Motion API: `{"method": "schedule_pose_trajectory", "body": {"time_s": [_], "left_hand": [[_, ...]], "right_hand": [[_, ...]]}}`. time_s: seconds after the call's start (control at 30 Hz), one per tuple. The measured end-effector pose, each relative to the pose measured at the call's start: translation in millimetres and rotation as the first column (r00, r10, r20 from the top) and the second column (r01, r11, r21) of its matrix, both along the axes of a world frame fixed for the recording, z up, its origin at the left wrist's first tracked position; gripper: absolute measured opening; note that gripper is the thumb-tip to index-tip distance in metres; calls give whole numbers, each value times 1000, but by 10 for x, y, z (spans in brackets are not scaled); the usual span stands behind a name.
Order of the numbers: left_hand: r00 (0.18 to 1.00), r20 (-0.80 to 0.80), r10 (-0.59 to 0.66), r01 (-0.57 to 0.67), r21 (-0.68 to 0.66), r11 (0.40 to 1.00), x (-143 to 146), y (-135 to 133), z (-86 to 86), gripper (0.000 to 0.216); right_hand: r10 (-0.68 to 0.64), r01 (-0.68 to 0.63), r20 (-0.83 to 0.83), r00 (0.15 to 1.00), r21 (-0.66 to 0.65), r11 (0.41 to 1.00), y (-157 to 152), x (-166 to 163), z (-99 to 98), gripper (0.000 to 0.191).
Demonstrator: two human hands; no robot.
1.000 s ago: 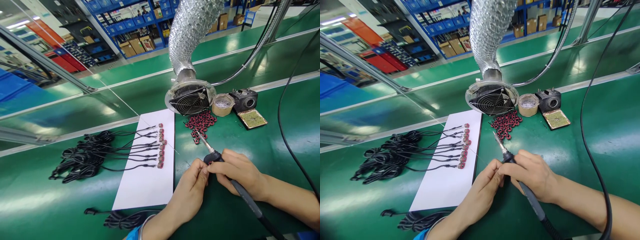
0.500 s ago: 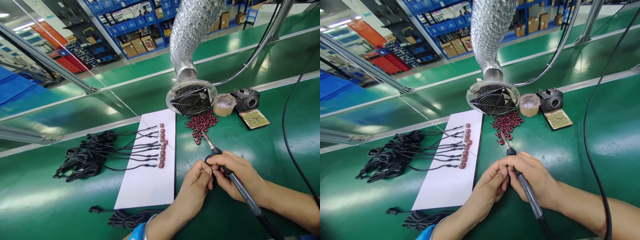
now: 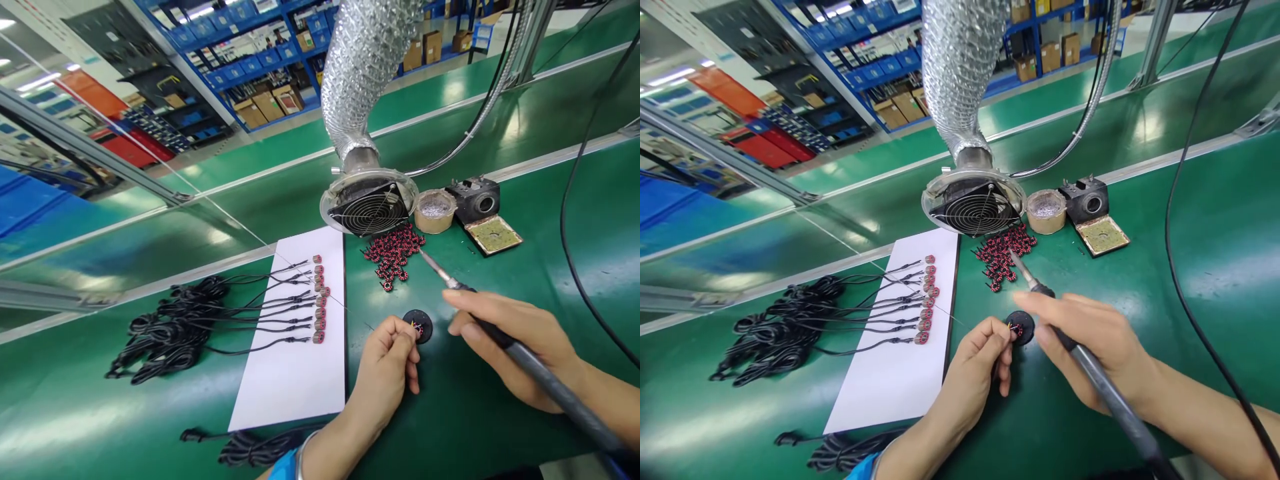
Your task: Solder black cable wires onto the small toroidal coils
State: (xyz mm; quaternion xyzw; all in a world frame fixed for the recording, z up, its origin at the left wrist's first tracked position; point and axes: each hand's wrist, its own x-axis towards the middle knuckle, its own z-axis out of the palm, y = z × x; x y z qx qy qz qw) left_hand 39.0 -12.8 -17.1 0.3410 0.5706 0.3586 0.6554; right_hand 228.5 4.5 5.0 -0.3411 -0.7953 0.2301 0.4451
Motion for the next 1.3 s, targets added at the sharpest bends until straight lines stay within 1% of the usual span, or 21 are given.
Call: {"method": "schedule_pose_trajectory", "body": {"time_s": [0.07, 0.2, 0.33, 0.43, 0.83, 1.0, 1.3], "left_hand": [[1000, -15, 22, -22, -3, 1000, 27, 4, -2, 31], [998, -29, 63, -63, -18, 998, 53, 17, 3, 31], [997, -34, 75, -77, -30, 997, 49, 17, 12, 32], [997, -34, 62, -64, -32, 997, 43, 11, 14, 32], [998, -41, 51, -52, -15, 999, 54, -10, 30, 33], [998, -57, 39, -39, -5, 999, 50, -16, 26, 33], [998, -54, 27, -27, 4, 1000, 45, -17, 26, 35]], "right_hand": [[-38, 38, 2, 999, -89, 995, -104, 94, 40, 43], [-57, 55, 0, 998, -212, 976, -206, 188, 25, 33], [-72, 70, 4, 997, -254, 965, -167, 190, -13, 26], [-68, 69, 13, 998, -275, 959, -136, 190, -20, 25], [-27, 17, -32, 999, -298, 955, -130, 146, 36, 22], [-20, 12, -29, 999, -268, 963, -139, 120, 64, 23], [1, -11, -43, 999, -229, 973, -170, 124, 55, 26]]}}
